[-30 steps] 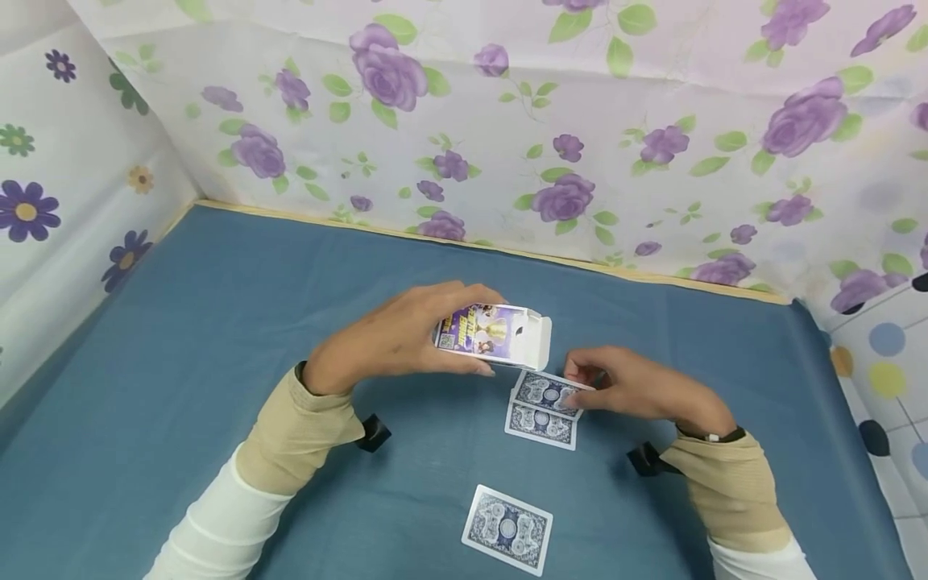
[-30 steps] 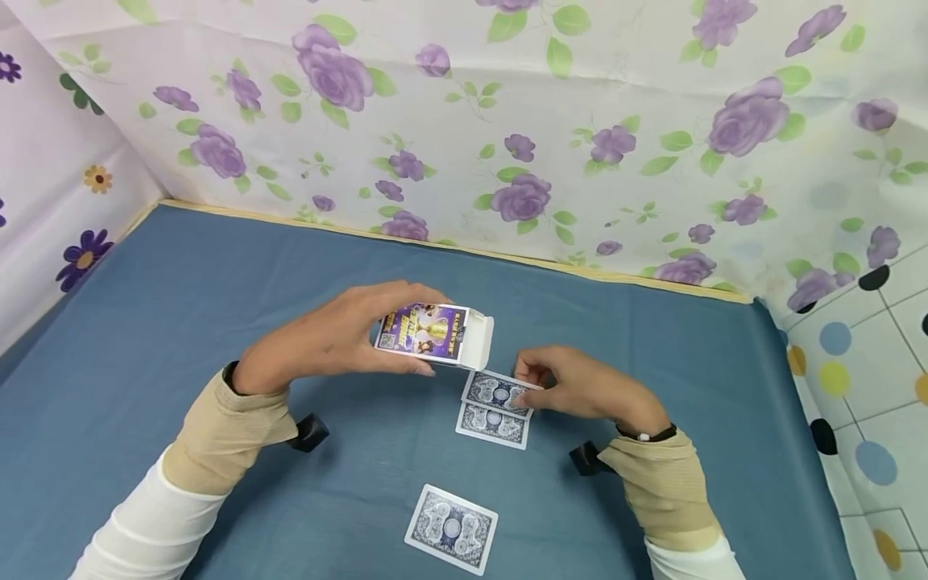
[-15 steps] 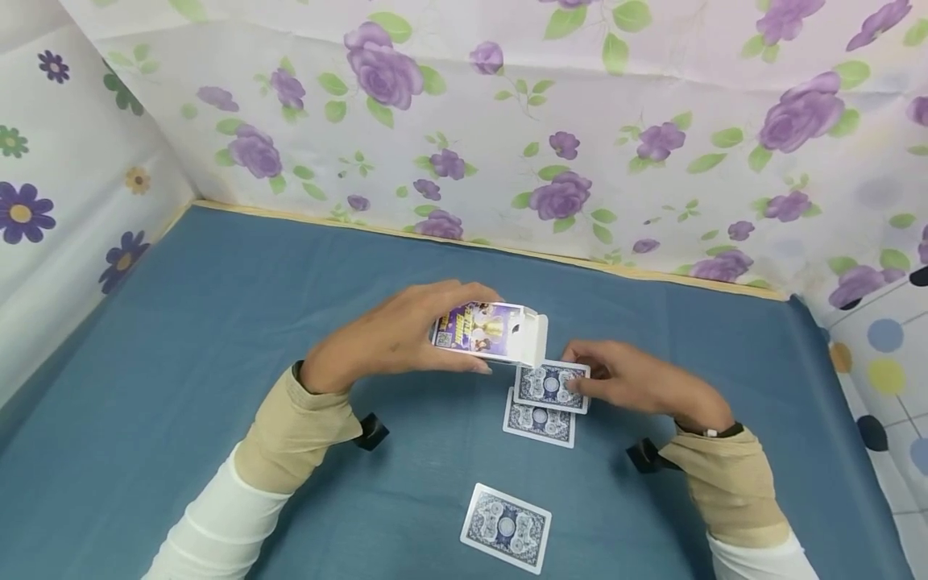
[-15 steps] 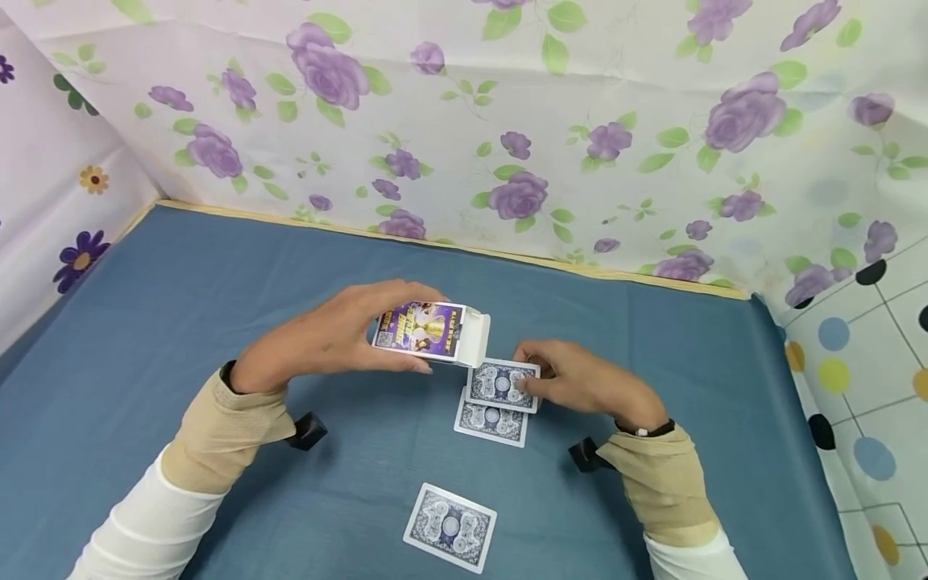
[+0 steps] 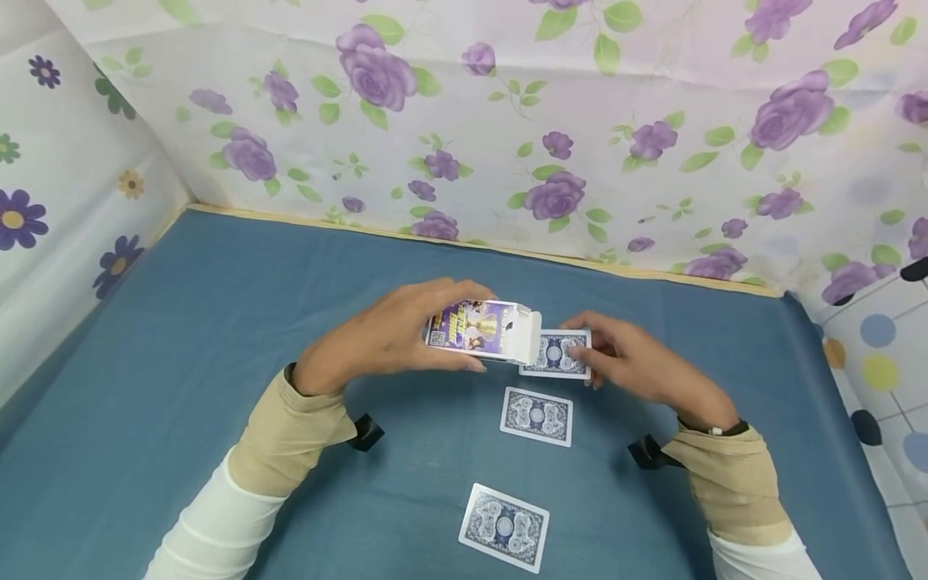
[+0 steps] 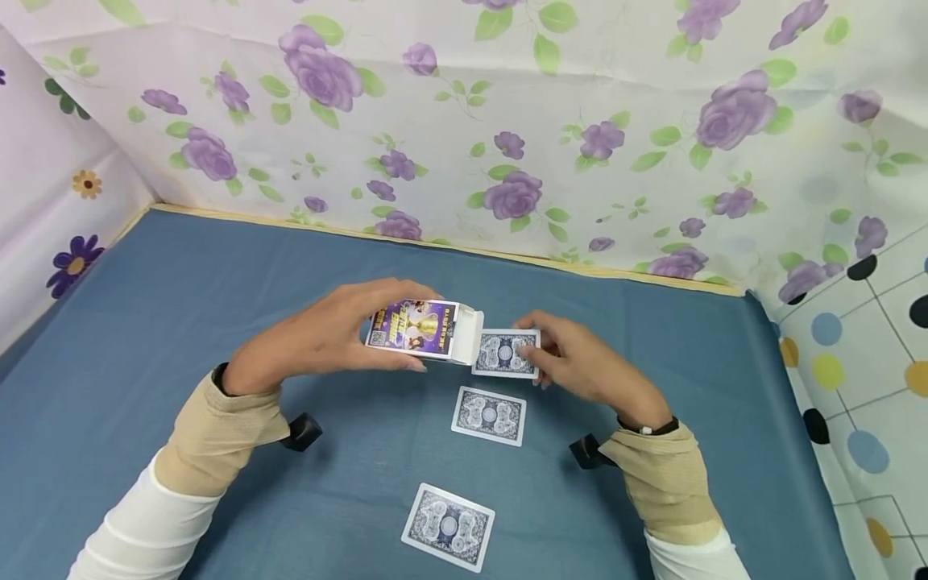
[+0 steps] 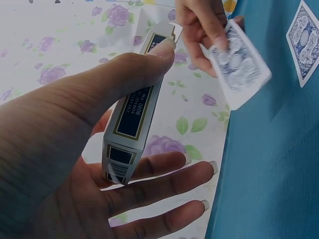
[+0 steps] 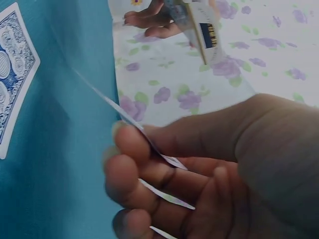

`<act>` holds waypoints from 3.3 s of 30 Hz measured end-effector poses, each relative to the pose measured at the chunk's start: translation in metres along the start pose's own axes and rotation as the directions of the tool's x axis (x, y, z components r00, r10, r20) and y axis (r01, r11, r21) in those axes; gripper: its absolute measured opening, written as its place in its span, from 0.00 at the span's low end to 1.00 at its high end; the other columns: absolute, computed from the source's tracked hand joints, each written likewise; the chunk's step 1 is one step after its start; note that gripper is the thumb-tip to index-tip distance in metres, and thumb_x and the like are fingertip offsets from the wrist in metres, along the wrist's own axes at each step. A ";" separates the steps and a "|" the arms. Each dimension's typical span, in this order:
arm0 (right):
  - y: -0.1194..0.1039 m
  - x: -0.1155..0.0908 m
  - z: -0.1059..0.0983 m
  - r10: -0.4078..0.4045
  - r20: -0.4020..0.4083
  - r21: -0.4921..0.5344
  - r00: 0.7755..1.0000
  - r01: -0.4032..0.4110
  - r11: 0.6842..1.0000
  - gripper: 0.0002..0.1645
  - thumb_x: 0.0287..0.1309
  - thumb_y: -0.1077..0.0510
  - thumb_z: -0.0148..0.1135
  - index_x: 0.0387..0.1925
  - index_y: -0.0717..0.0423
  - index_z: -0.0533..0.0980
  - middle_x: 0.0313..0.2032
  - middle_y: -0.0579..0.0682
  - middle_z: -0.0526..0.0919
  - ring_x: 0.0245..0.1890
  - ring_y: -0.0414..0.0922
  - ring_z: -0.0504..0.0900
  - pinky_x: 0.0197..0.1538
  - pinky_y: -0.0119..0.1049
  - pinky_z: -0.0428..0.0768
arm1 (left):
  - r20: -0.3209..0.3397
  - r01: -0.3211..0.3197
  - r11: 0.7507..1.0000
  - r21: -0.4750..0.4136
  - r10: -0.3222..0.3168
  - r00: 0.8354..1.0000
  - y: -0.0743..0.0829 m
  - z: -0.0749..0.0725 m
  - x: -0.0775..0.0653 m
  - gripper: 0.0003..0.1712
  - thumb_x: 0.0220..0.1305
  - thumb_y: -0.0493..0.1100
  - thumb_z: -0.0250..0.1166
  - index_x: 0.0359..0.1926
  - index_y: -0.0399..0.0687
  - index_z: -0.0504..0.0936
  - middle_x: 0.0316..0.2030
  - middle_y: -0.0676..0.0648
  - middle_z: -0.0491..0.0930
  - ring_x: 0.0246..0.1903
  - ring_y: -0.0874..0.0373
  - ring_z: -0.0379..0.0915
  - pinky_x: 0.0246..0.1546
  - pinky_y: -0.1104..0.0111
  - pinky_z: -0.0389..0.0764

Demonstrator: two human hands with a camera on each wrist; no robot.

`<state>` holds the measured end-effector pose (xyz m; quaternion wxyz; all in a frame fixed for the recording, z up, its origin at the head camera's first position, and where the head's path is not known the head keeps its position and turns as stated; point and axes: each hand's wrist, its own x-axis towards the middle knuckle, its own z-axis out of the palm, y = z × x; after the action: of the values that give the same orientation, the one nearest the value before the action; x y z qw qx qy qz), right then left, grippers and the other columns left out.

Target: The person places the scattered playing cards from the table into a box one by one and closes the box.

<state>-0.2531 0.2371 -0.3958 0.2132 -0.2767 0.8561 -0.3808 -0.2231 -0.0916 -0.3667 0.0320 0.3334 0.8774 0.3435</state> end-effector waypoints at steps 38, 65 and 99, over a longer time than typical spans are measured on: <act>-0.057 -0.020 -0.001 -0.052 -0.348 0.243 0.936 0.144 0.959 0.27 0.68 0.55 0.58 0.67 0.48 0.70 0.21 0.58 0.80 0.23 0.50 0.81 0.30 0.38 0.80 | -0.015 0.030 1.000 -0.004 -0.030 0.999 -0.005 -0.004 -0.002 0.40 0.53 0.65 0.70 0.66 0.62 0.71 0.44 0.58 0.75 0.33 0.63 0.70 0.33 0.66 0.75; -0.058 -0.018 0.003 -0.078 -0.210 0.199 0.975 0.121 0.973 0.25 0.67 0.54 0.60 0.64 0.46 0.73 0.22 0.50 0.82 0.22 0.48 0.81 0.29 0.39 0.77 | -0.010 0.030 1.000 -0.007 -0.030 0.999 -0.001 -0.003 0.000 0.39 0.53 0.65 0.70 0.65 0.63 0.71 0.44 0.60 0.74 0.35 0.64 0.70 0.34 0.66 0.75; -0.048 -0.005 0.023 -0.067 -0.156 0.321 0.985 0.115 0.940 0.26 0.67 0.56 0.60 0.64 0.52 0.69 0.19 0.56 0.76 0.22 0.53 0.80 0.30 0.45 0.82 | 0.012 -0.042 0.999 -0.016 0.042 0.999 0.005 0.004 0.002 0.38 0.54 0.63 0.71 0.65 0.64 0.72 0.40 0.60 0.72 0.33 0.65 0.68 0.32 0.68 0.74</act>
<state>-0.2209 0.2011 -0.3724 0.1766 -0.2487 0.7800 -0.5463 -0.2202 -0.0854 -0.3664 0.0329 0.3536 0.8673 0.3489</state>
